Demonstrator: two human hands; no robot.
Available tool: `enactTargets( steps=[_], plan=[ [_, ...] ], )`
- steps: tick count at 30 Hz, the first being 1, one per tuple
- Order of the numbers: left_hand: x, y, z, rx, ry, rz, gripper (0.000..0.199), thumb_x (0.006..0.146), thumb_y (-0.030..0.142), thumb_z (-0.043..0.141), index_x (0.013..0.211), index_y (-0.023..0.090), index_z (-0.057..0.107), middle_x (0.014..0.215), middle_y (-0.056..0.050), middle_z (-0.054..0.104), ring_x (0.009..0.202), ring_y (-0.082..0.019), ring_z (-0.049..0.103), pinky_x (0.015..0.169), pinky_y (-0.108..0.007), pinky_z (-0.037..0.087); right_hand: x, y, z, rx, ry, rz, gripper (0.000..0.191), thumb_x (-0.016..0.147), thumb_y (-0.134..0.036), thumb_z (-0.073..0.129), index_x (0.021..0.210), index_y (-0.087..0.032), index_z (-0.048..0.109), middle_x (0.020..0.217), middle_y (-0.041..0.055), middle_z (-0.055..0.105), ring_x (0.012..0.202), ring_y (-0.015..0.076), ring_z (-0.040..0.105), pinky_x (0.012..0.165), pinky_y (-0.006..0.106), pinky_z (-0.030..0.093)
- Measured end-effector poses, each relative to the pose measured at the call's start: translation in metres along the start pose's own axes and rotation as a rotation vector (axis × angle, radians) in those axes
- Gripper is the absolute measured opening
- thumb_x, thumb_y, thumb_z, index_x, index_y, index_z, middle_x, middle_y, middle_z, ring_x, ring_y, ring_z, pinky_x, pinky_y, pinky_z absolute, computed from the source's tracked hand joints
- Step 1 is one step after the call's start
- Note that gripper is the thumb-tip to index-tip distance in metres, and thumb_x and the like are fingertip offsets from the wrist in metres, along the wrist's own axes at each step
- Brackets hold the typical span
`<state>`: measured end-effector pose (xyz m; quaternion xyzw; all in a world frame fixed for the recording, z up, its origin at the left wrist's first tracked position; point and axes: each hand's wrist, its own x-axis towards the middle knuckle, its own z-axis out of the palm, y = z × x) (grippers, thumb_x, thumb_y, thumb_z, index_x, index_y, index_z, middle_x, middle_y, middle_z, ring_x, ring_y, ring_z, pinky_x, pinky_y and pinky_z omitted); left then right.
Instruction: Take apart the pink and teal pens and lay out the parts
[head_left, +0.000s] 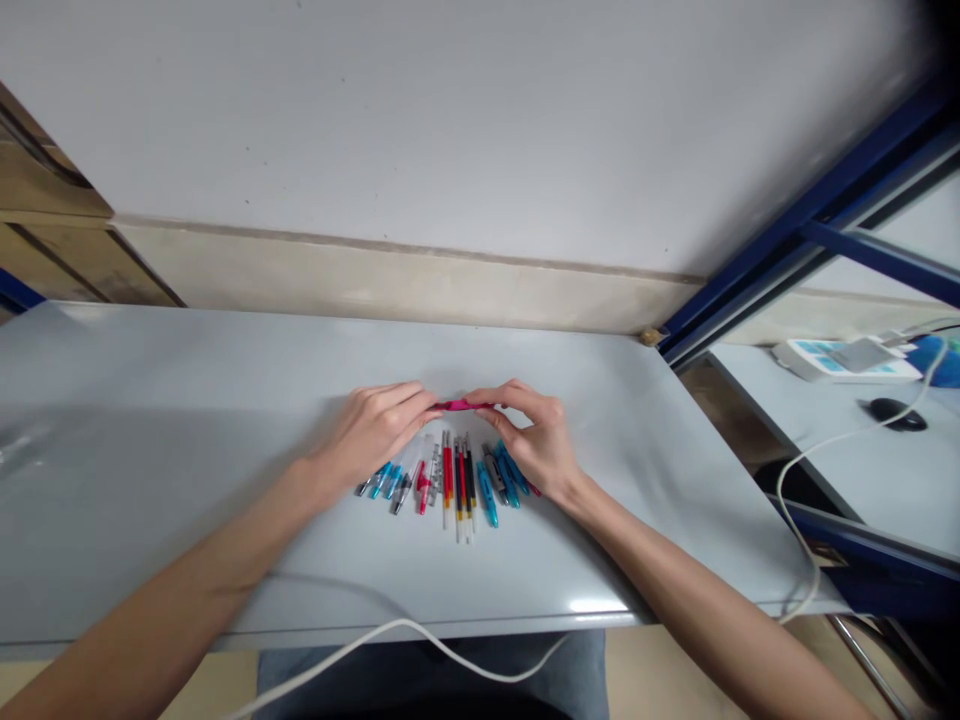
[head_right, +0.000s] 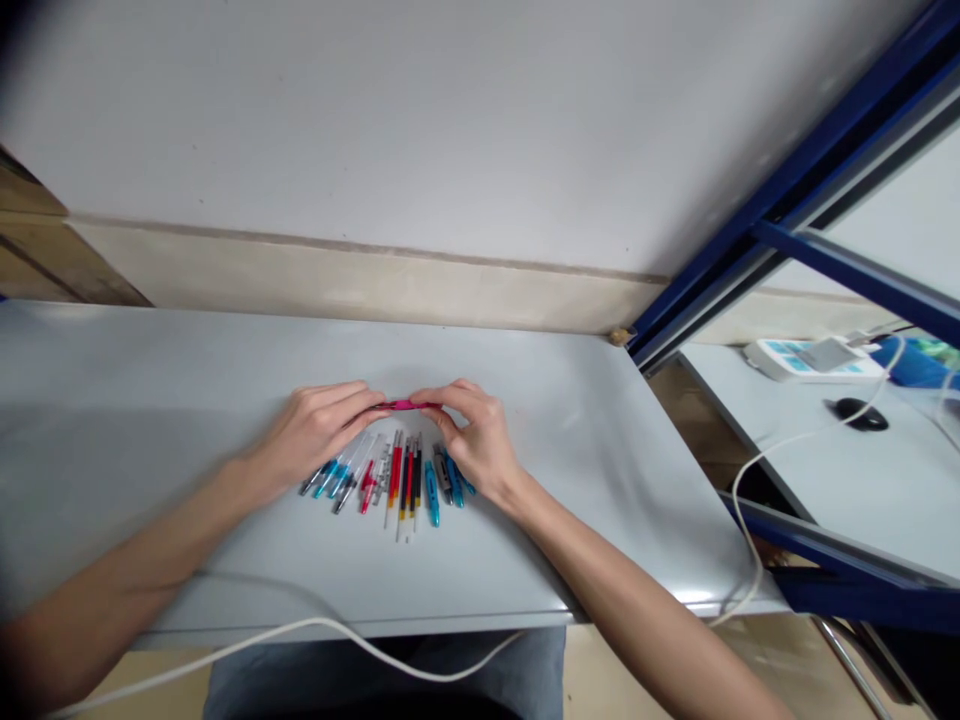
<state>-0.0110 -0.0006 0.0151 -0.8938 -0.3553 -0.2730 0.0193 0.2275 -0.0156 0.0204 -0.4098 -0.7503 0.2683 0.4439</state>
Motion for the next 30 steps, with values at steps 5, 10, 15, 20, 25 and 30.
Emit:
enactTargets(
  steps=[5,10,15,20,25,30],
  plan=[
    [0.002,0.009,-0.001,-0.037,0.031,0.022,0.024,0.107,0.029,0.048,0.107,0.015,0.067,0.087,-0.003,0.065,0.075,-0.015,0.063,0.067,-0.028,0.047,-0.003,-0.001,0.002,-0.008,-0.001,0.031,0.017,0.099,-0.029,0.062,0.11,-0.027,0.074,0.099,0.0038,0.077,0.091,0.0224,0.07,0.089,0.039,0.052],
    [0.005,0.014,-0.001,-0.036,0.054,0.048,0.022,0.107,0.026,0.047,0.108,0.015,0.067,0.092,-0.005,0.067,0.081,-0.016,0.064,0.073,-0.029,0.049,-0.003,-0.002,0.0,-0.013,-0.055,0.105,0.028,0.106,-0.041,0.049,0.122,-0.027,0.066,0.076,0.0003,0.073,0.079,0.0201,0.07,0.089,0.036,0.05],
    [0.005,0.011,0.003,-0.11,0.072,-0.014,0.025,0.108,0.026,0.044,0.11,0.015,0.066,0.092,-0.006,0.064,0.081,-0.016,0.063,0.072,-0.029,0.05,0.001,0.001,-0.003,0.036,-0.065,0.058,0.023,0.096,-0.043,0.068,0.107,-0.024,0.067,0.101,0.0055,0.073,0.094,0.0224,0.069,0.088,0.035,0.051],
    [0.005,0.012,0.001,-0.099,0.076,0.046,0.024,0.107,0.022,0.044,0.106,0.014,0.067,0.093,-0.008,0.065,0.084,-0.018,0.063,0.075,-0.031,0.051,0.001,-0.005,-0.003,-0.064,-0.078,0.085,0.046,0.104,-0.045,0.051,0.065,-0.022,0.06,0.063,0.0022,0.063,0.069,0.0191,0.06,0.073,0.035,0.047],
    [0.002,0.011,0.002,-0.033,0.07,0.002,0.024,0.107,0.028,0.046,0.109,0.018,0.068,0.091,-0.004,0.067,0.073,-0.013,0.063,0.066,-0.026,0.048,0.002,-0.007,-0.002,-0.074,-0.097,0.089,0.037,0.104,-0.047,0.051,0.08,-0.022,0.065,0.071,0.002,0.064,0.067,0.0178,0.056,0.071,0.033,0.046],
    [0.002,0.011,0.0,-0.092,0.072,0.025,0.024,0.107,0.026,0.047,0.112,0.015,0.067,0.092,-0.006,0.066,0.079,-0.016,0.063,0.071,-0.029,0.05,0.003,-0.006,-0.003,-0.04,-0.096,0.07,0.032,0.103,-0.044,0.053,0.082,-0.022,0.062,0.076,0.0017,0.061,0.071,0.0167,0.053,0.069,0.03,0.043]
  ],
)
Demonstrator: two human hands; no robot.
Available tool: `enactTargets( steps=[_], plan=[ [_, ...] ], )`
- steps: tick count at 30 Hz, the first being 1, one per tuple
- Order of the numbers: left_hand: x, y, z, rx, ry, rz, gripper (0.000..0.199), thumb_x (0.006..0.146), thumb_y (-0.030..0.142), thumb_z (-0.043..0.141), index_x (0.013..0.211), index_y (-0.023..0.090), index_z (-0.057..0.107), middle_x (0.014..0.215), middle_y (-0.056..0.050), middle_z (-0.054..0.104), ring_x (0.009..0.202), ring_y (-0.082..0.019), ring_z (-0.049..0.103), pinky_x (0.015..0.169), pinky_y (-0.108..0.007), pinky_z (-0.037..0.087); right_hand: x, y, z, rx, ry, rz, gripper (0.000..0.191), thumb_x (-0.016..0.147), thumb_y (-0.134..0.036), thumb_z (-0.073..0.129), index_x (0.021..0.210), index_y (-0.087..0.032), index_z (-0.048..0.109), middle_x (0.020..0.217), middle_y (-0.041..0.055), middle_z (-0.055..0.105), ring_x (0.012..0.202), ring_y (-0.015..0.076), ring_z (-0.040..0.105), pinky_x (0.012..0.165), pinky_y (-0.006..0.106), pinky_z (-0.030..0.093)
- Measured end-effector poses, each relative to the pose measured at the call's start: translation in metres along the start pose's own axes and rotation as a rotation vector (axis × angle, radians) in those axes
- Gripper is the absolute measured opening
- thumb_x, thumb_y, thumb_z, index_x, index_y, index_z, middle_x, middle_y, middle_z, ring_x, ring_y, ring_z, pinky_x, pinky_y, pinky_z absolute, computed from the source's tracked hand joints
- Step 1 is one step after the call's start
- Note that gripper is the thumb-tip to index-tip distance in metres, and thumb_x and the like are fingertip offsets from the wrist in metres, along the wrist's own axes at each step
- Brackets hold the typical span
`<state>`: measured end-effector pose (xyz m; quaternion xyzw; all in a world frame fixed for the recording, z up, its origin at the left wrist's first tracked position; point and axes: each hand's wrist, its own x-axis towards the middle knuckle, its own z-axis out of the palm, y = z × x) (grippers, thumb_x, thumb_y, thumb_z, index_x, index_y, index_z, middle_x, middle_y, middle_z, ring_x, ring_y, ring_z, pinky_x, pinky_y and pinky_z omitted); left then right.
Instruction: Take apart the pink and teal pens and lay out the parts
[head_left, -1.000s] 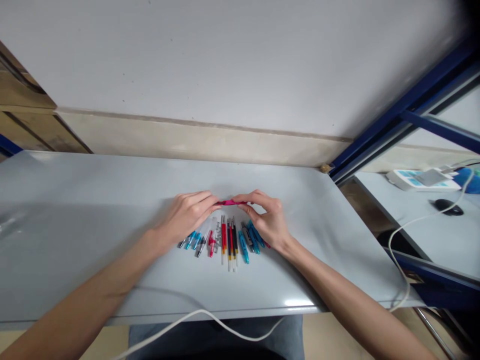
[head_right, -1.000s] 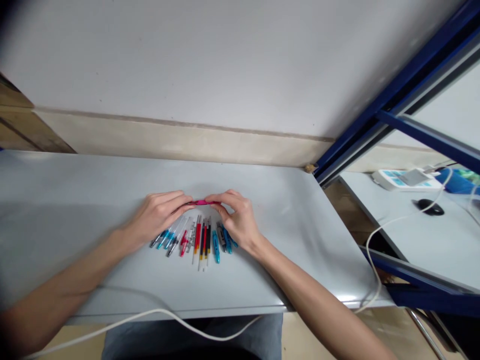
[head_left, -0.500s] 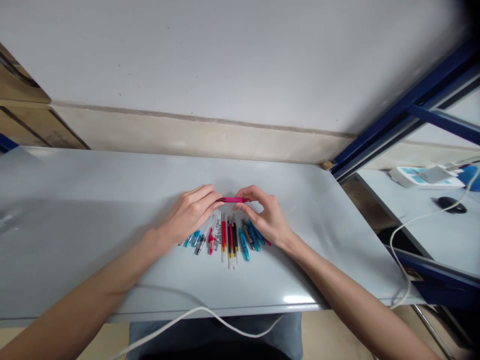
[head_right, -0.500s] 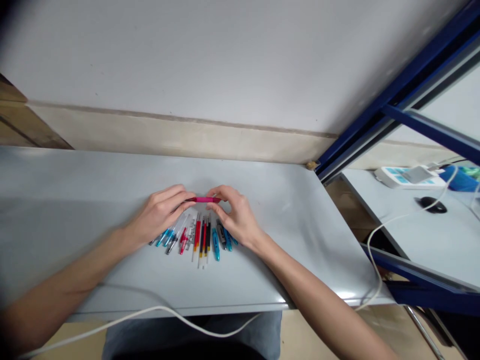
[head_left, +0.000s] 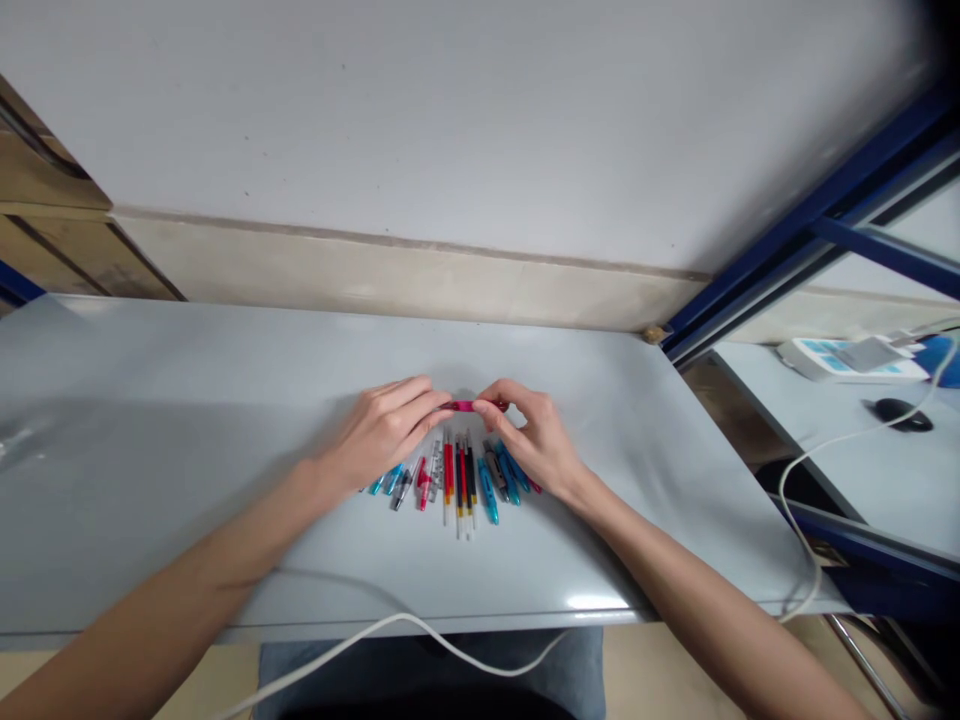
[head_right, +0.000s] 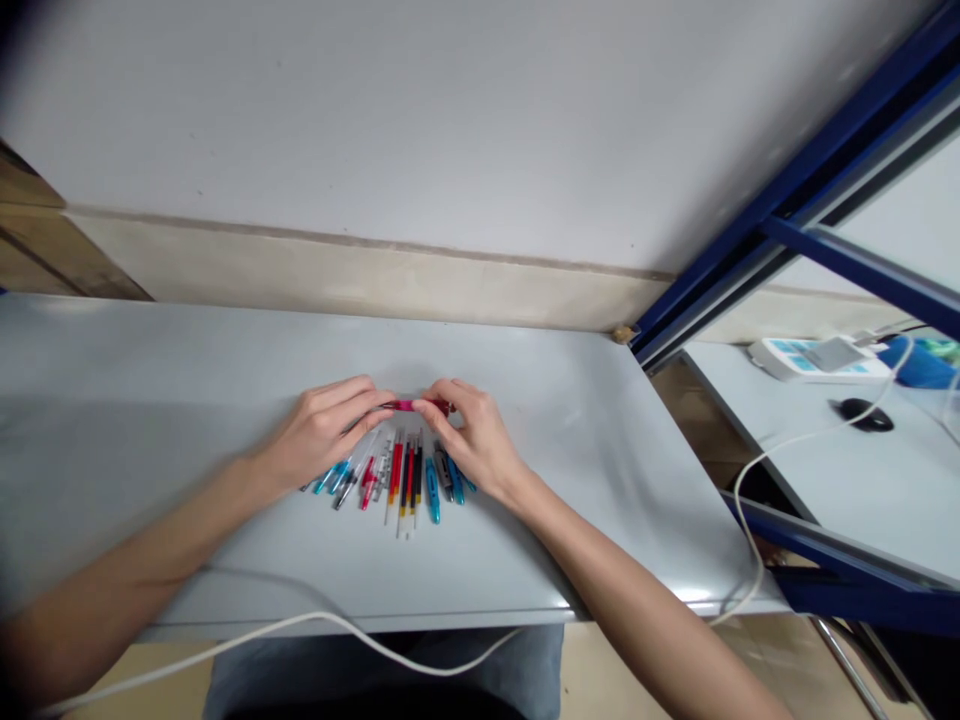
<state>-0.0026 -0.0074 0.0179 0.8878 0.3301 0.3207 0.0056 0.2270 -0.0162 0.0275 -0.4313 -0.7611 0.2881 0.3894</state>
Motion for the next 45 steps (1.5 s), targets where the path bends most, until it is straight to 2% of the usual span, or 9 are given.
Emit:
enactTargets(
  steps=[4,8,11,17,22,29,35,41,45],
  plan=[
    [0.006,0.005,-0.003,0.056,0.014,0.074,0.023,0.106,0.021,0.046,0.109,0.016,0.068,0.091,-0.007,0.067,0.084,-0.019,0.062,0.076,-0.034,0.049,-0.002,-0.001,0.0,0.016,-0.048,0.119,0.051,0.106,-0.047,0.043,0.063,-0.02,0.051,0.056,-0.0026,0.044,0.054,0.0128,0.038,0.056,0.03,0.033],
    [0.009,0.002,-0.004,0.11,0.068,0.005,0.024,0.105,0.028,0.049,0.117,0.016,0.067,0.097,-0.009,0.07,0.09,-0.022,0.062,0.08,-0.037,0.049,0.0,-0.001,0.001,0.121,0.045,0.113,0.035,0.103,-0.045,0.052,0.08,-0.019,0.061,0.069,-0.0007,0.053,0.065,0.0142,0.047,0.063,0.028,0.039],
    [0.007,-0.003,-0.003,0.115,0.055,-0.006,0.023,0.105,0.027,0.05,0.109,0.014,0.068,0.09,-0.007,0.07,0.085,-0.021,0.06,0.077,-0.036,0.047,0.001,0.001,0.0,0.172,0.098,0.11,0.027,0.1,-0.044,0.058,0.092,-0.02,0.064,0.082,0.0019,0.06,0.073,0.0157,0.052,0.068,0.028,0.042],
    [0.006,-0.002,-0.001,0.088,0.069,0.008,0.02,0.104,0.024,0.052,0.101,0.016,0.07,0.085,-0.005,0.07,0.081,-0.02,0.058,0.076,-0.035,0.046,0.0,0.003,-0.001,0.161,0.008,0.221,0.052,0.102,-0.054,0.049,0.062,-0.02,0.046,0.058,-0.0035,0.034,0.055,0.0123,0.031,0.054,0.029,0.028],
    [0.006,-0.005,0.001,0.04,0.041,-0.054,0.023,0.105,0.028,0.05,0.104,0.015,0.07,0.088,-0.006,0.069,0.085,-0.02,0.057,0.078,-0.036,0.046,0.003,0.006,-0.001,0.214,0.06,0.21,0.037,0.099,-0.053,0.056,0.083,-0.02,0.06,0.065,-0.0027,0.044,0.059,0.0133,0.039,0.054,0.027,0.032],
    [0.007,-0.006,0.001,0.015,0.067,-0.033,0.021,0.103,0.027,0.054,0.097,0.016,0.071,0.085,-0.006,0.068,0.083,-0.021,0.055,0.078,-0.036,0.046,0.005,0.009,-0.004,0.157,-0.039,0.263,0.055,0.102,-0.057,0.047,0.061,-0.021,0.039,0.056,-0.0039,0.032,0.052,0.0118,0.027,0.051,0.029,0.024],
    [0.007,-0.01,0.002,0.04,0.06,-0.094,0.024,0.105,0.025,0.049,0.102,0.014,0.069,0.09,-0.007,0.064,0.088,-0.022,0.053,0.08,-0.037,0.045,0.007,0.011,-0.006,0.191,0.006,0.202,0.039,0.1,-0.052,0.054,0.078,-0.02,0.053,0.065,-0.0034,0.044,0.058,0.0119,0.038,0.055,0.026,0.032],
    [0.006,-0.01,0.003,0.042,0.019,-0.089,0.024,0.105,0.021,0.047,0.089,0.014,0.065,0.09,-0.007,0.062,0.088,-0.022,0.052,0.08,-0.038,0.044,0.005,0.013,-0.006,0.13,-0.077,0.251,0.049,0.103,-0.051,0.048,0.066,-0.02,0.043,0.059,-0.0052,0.033,0.055,0.0108,0.028,0.054,0.028,0.024],
    [0.005,-0.011,0.004,0.046,0.003,-0.11,0.02,0.105,0.021,0.048,0.096,0.015,0.066,0.094,-0.007,0.062,0.09,-0.022,0.054,0.081,-0.038,0.045,0.008,0.02,-0.006,0.14,-0.04,0.218,0.042,0.103,-0.047,0.05,0.072,-0.019,0.053,0.063,-0.0037,0.042,0.059,0.0119,0.037,0.057,0.027,0.029]
  ],
)
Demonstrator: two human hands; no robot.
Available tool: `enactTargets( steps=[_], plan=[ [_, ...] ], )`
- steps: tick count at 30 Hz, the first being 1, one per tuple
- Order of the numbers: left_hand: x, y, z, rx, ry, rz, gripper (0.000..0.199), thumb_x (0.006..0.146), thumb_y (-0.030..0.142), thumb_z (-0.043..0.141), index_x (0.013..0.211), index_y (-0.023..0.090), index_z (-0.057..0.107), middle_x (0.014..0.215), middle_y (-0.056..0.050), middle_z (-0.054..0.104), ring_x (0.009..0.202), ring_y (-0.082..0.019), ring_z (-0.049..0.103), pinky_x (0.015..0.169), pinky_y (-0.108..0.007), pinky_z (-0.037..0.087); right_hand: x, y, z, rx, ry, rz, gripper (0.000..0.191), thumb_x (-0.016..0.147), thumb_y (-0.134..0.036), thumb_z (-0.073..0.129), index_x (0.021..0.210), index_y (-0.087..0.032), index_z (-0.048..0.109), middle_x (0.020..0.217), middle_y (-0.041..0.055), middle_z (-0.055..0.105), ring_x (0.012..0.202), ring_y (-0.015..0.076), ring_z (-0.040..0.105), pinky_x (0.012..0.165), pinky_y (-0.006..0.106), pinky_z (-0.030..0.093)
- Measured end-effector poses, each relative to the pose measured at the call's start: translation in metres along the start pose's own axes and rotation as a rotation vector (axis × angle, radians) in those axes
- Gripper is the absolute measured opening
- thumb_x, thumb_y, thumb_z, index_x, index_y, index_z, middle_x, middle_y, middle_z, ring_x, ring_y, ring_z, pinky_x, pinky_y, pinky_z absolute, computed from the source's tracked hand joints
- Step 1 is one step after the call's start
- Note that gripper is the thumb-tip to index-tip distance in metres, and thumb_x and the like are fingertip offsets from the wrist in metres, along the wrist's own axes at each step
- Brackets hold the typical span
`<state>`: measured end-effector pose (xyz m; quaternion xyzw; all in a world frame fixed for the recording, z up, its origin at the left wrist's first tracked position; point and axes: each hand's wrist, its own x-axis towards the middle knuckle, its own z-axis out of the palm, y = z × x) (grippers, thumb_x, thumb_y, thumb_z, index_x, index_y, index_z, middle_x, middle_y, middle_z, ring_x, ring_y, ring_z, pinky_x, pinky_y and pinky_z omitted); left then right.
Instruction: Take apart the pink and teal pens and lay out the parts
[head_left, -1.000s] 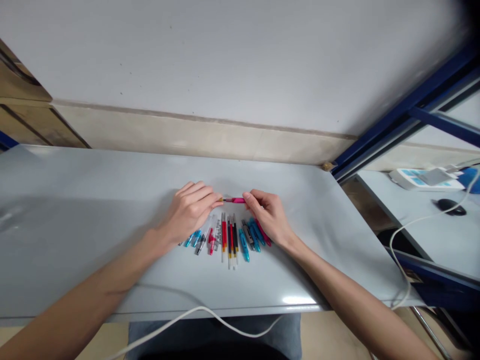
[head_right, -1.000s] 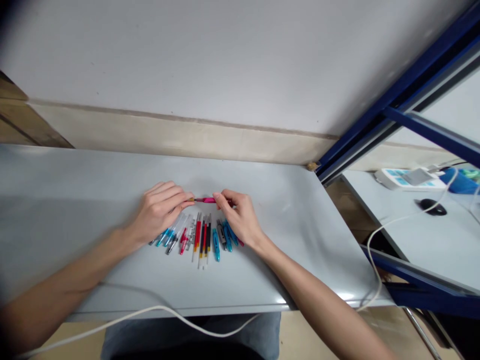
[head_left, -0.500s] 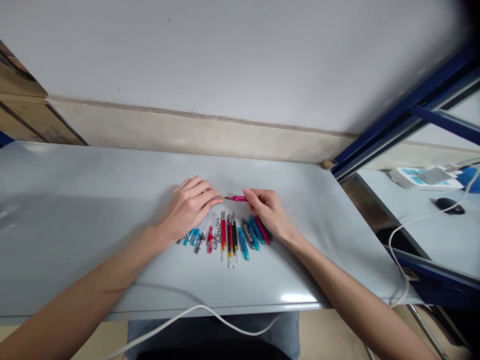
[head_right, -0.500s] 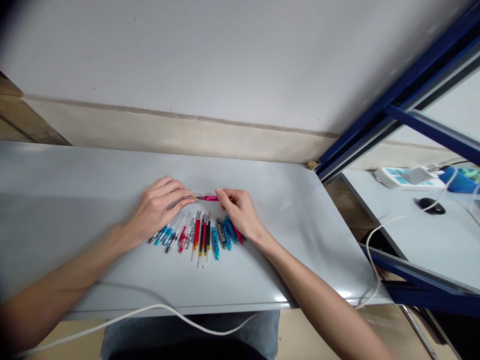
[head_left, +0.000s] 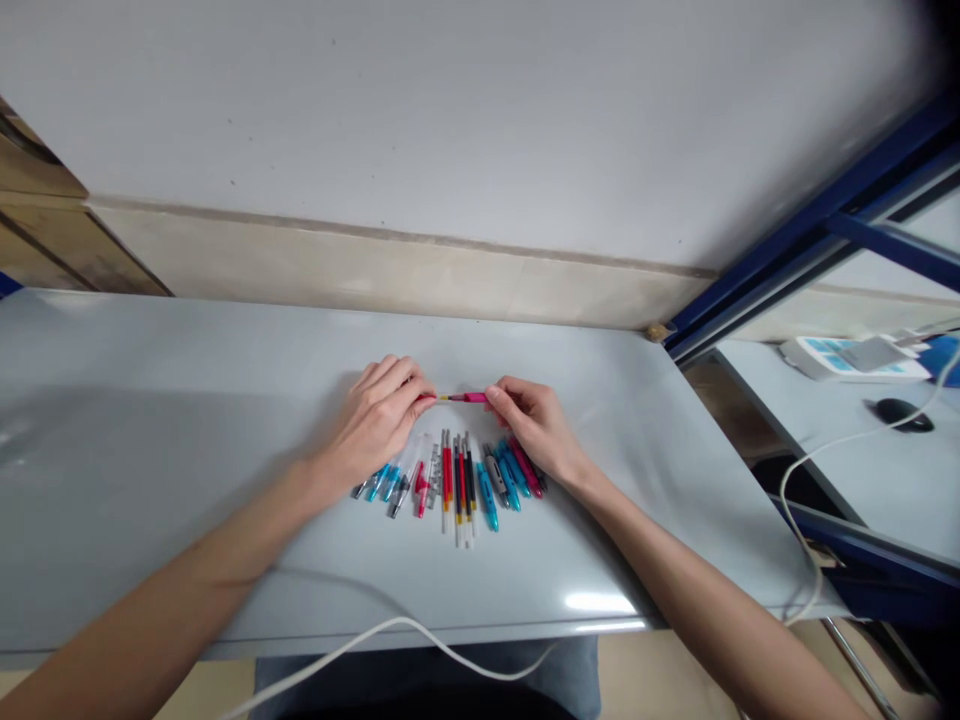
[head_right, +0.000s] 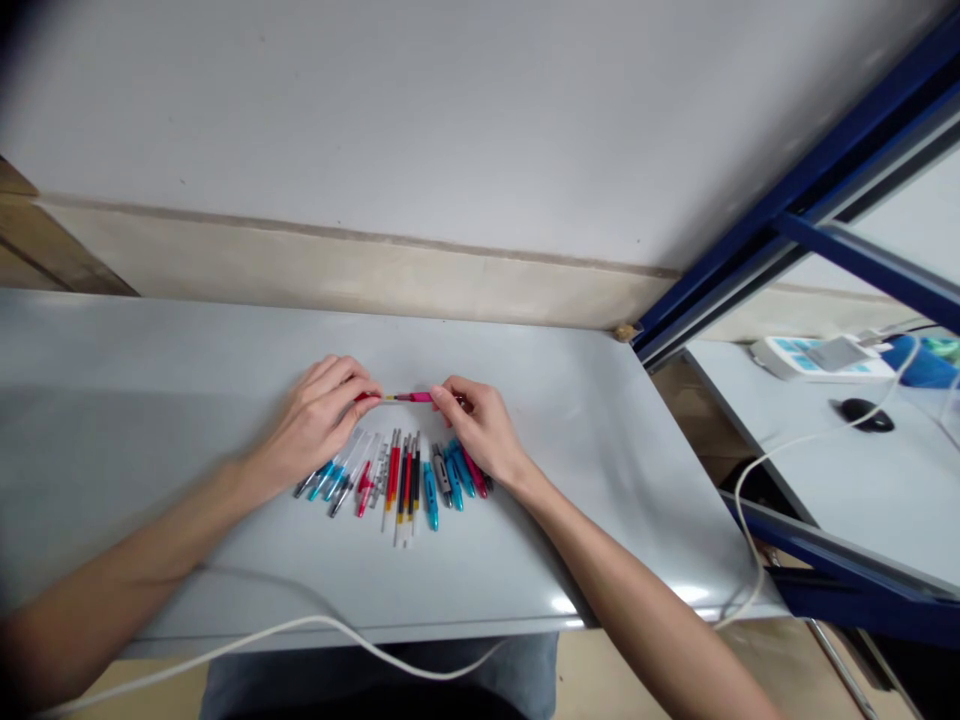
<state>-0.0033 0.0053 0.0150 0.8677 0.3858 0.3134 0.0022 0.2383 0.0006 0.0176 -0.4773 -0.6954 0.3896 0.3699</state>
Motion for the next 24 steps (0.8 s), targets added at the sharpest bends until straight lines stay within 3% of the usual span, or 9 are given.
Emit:
enactTargets(
  steps=[4,7,12,16,18,21,24],
  plan=[
    [-0.003,-0.008,0.002,0.005,-0.065,-0.055,0.019,0.105,0.021,0.047,0.112,0.016,0.064,0.106,-0.008,0.062,0.099,-0.022,0.056,0.088,-0.039,0.045,0.008,0.011,-0.003,-0.016,0.061,-0.036,0.034,0.102,-0.044,0.053,0.082,-0.018,0.063,0.075,-0.0001,0.055,0.069,0.0149,0.047,0.065,0.028,0.036],
    [-0.005,-0.019,0.004,-0.02,-0.105,-0.08,0.019,0.106,0.023,0.046,0.11,0.017,0.063,0.108,-0.007,0.064,0.101,-0.022,0.058,0.088,-0.038,0.045,0.014,0.018,-0.003,-0.094,0.086,-0.058,0.032,0.101,-0.043,0.057,0.082,-0.018,0.067,0.08,0.0023,0.056,0.076,0.0183,0.051,0.072,0.031,0.04],
    [-0.005,-0.035,0.007,-0.098,-0.105,-0.135,0.016,0.103,0.03,0.054,0.099,0.019,0.065,0.096,-0.003,0.069,0.098,-0.022,0.059,0.087,-0.037,0.045,0.019,0.023,-0.001,-0.231,0.03,-0.051,0.022,0.098,-0.035,0.061,0.086,-0.021,0.072,0.091,0.0064,0.059,0.094,0.0248,0.055,0.085,0.038,0.044],
    [-0.001,-0.035,0.007,-0.143,-0.063,-0.161,0.016,0.104,0.029,0.052,0.102,0.019,0.065,0.099,-0.004,0.069,0.101,-0.022,0.059,0.091,-0.037,0.046,0.016,0.02,0.001,-0.28,0.123,-0.079,0.012,0.096,-0.026,0.063,0.105,-0.022,0.069,0.105,0.0083,0.058,0.104,0.0264,0.054,0.093,0.04,0.045],
    [0.0,-0.032,0.005,-0.145,-0.027,-0.194,0.019,0.105,0.028,0.046,0.104,0.019,0.064,0.101,-0.005,0.069,0.1,-0.021,0.059,0.091,-0.036,0.046,0.011,0.016,0.001,-0.302,0.138,-0.123,0.011,0.096,-0.022,0.064,0.106,-0.022,0.067,0.107,0.0078,0.057,0.105,0.0256,0.054,0.094,0.04,0.045],
    [-0.001,-0.029,-0.004,-0.073,-0.061,-0.287,0.021,0.103,0.03,0.044,0.096,0.021,0.062,0.089,-0.003,0.067,0.083,-0.019,0.06,0.079,-0.031,0.045,0.003,0.008,0.002,-0.286,0.013,-0.159,0.006,0.092,-0.017,0.069,0.092,-0.023,0.067,0.099,0.0043,0.058,0.098,0.0232,0.053,0.092,0.038,0.044],
    [-0.004,-0.033,-0.017,0.063,-0.245,-0.415,0.031,0.098,0.034,0.047,0.071,0.022,0.053,0.059,0.003,0.052,0.053,-0.014,0.046,0.058,-0.028,0.03,-0.001,0.003,0.003,-0.276,-0.093,-0.148,0.013,0.087,-0.021,0.079,0.085,-0.022,0.066,0.093,0.0026,0.058,0.092,0.022,0.052,0.091,0.037,0.043]
  ],
)
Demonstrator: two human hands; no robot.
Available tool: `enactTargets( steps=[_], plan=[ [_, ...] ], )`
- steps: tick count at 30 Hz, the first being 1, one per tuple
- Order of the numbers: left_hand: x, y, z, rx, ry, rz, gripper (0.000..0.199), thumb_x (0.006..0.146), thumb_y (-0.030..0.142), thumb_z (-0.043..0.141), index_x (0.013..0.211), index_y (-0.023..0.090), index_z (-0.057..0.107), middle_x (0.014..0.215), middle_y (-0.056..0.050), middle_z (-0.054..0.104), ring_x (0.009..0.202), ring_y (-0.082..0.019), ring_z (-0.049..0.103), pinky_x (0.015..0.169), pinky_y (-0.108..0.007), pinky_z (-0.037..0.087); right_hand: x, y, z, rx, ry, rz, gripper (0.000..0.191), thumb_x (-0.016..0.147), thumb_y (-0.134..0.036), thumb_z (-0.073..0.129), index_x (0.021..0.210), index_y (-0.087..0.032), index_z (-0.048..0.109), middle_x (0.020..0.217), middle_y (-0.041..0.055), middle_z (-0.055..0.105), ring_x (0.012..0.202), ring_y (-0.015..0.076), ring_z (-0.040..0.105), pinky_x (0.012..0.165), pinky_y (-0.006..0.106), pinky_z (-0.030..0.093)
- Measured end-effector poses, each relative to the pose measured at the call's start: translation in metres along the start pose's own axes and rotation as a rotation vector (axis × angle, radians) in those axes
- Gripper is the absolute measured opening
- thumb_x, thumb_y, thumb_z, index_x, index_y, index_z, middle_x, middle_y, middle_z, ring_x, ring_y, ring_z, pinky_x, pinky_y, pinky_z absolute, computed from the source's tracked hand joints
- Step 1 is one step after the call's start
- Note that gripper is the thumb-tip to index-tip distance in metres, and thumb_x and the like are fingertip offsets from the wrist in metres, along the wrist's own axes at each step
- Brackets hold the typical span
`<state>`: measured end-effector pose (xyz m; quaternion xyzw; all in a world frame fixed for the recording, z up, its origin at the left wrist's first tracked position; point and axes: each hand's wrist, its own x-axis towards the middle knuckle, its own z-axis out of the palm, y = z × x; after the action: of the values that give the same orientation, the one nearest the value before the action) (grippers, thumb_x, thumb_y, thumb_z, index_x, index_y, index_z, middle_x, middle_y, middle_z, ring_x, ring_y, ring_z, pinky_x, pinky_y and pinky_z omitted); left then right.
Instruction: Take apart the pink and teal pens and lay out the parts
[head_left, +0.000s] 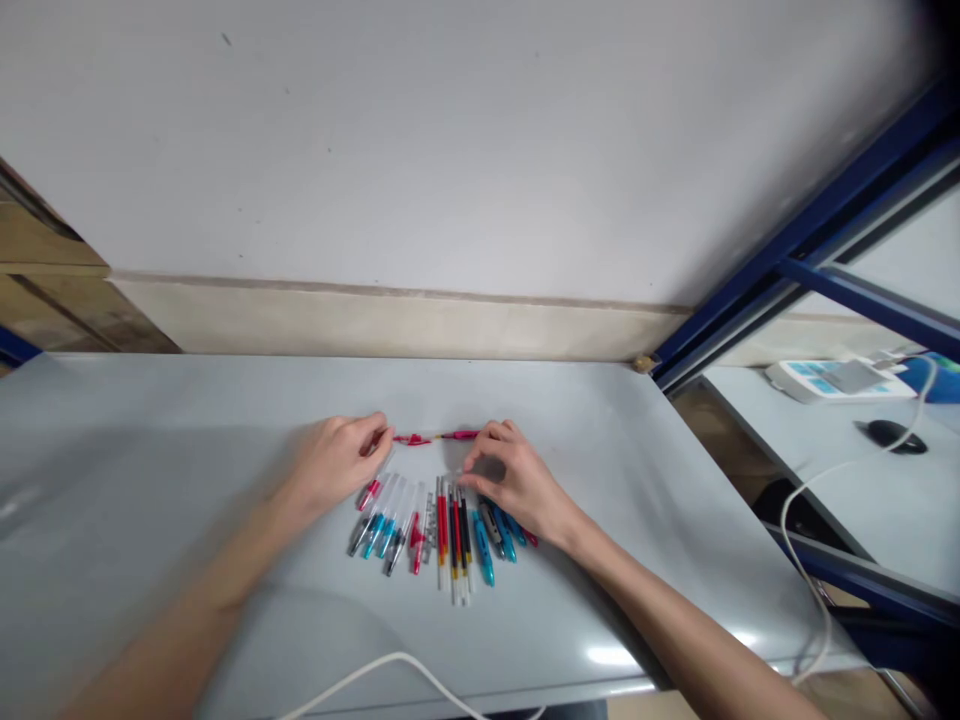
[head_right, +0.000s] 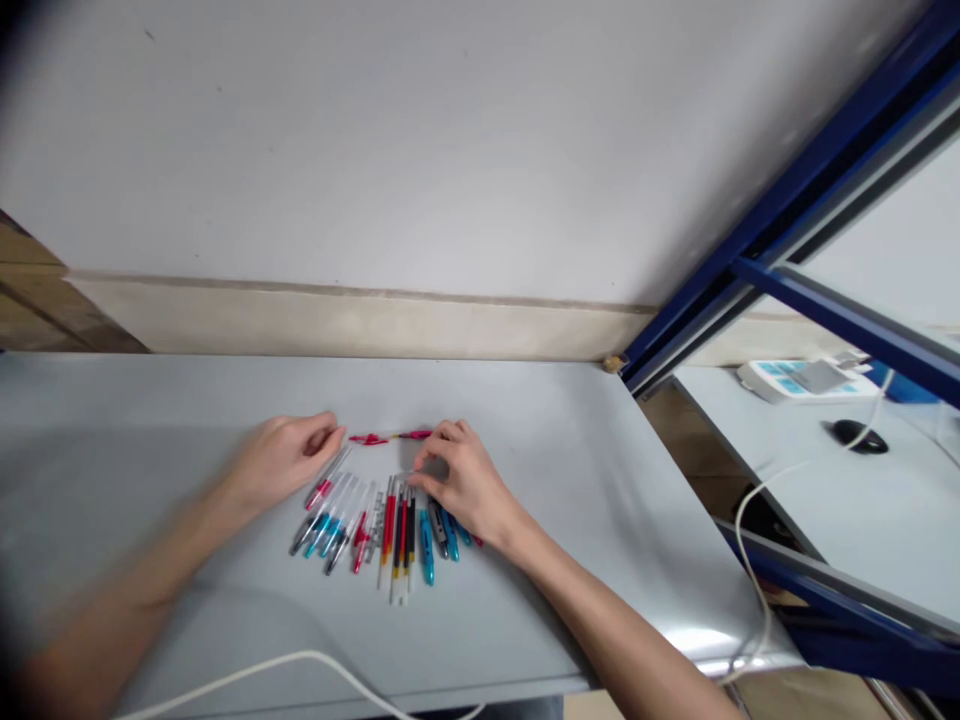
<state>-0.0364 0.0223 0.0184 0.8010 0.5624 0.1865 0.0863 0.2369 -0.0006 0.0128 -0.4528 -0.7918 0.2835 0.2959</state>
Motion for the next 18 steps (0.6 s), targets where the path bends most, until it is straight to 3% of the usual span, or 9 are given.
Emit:
enactTargets(
  steps=[3,7,11,14,18],
  plan=[
    [-0.001,-0.005,-0.006,0.122,-0.145,0.008,0.04,0.094,0.037,0.048,0.059,0.02,0.043,0.051,0.002,0.044,0.049,-0.013,0.039,0.056,-0.03,0.023,0.001,-0.001,0.001,-0.016,-0.056,0.011,0.017,0.082,-0.022,0.084,0.081,-0.021,0.067,0.089,0.0021,0.058,0.091,0.022,0.051,0.088,0.036,0.042],
    [0.0,-0.002,-0.003,0.158,-0.258,0.033,0.04,0.094,0.039,0.046,0.059,0.02,0.043,0.052,0.001,0.048,0.049,-0.014,0.041,0.056,-0.03,0.02,0.004,0.0,0.004,-0.035,-0.036,0.031,0.017,0.084,-0.015,0.08,0.079,-0.02,0.065,0.086,0.0017,0.06,0.09,0.0208,0.051,0.084,0.033,0.041],
    [0.001,0.001,0.001,0.188,-0.229,0.003,0.035,0.096,0.041,0.043,0.067,0.022,0.051,0.059,-0.001,0.056,0.053,-0.017,0.049,0.056,-0.03,0.02,0.004,0.005,0.006,-0.138,0.045,0.042,0.016,0.089,-0.019,0.074,0.078,-0.02,0.062,0.081,0.0006,0.059,0.08,0.0186,0.049,0.08,0.032,0.04],
    [0.001,-0.002,0.0,0.211,-0.17,0.002,0.029,0.096,0.039,0.045,0.073,0.024,0.055,0.064,-0.001,0.061,0.055,-0.019,0.053,0.055,-0.03,0.02,0.004,0.006,0.008,-0.239,0.03,0.053,0.03,0.093,-0.028,0.069,0.068,-0.02,0.055,0.071,-0.0008,0.055,0.07,0.0172,0.045,0.081,0.033,0.039],
    [0.001,-0.004,0.0,0.226,-0.135,0.029,0.022,0.095,0.036,0.049,0.077,0.024,0.056,0.068,-0.001,0.065,0.055,-0.018,0.056,0.055,-0.029,0.021,0.005,0.002,0.013,-0.369,0.01,0.061,0.033,0.094,-0.019,0.059,0.062,-0.02,0.052,0.07,0.0012,0.056,0.071,0.0183,0.048,0.082,0.033,0.039]
  ],
)
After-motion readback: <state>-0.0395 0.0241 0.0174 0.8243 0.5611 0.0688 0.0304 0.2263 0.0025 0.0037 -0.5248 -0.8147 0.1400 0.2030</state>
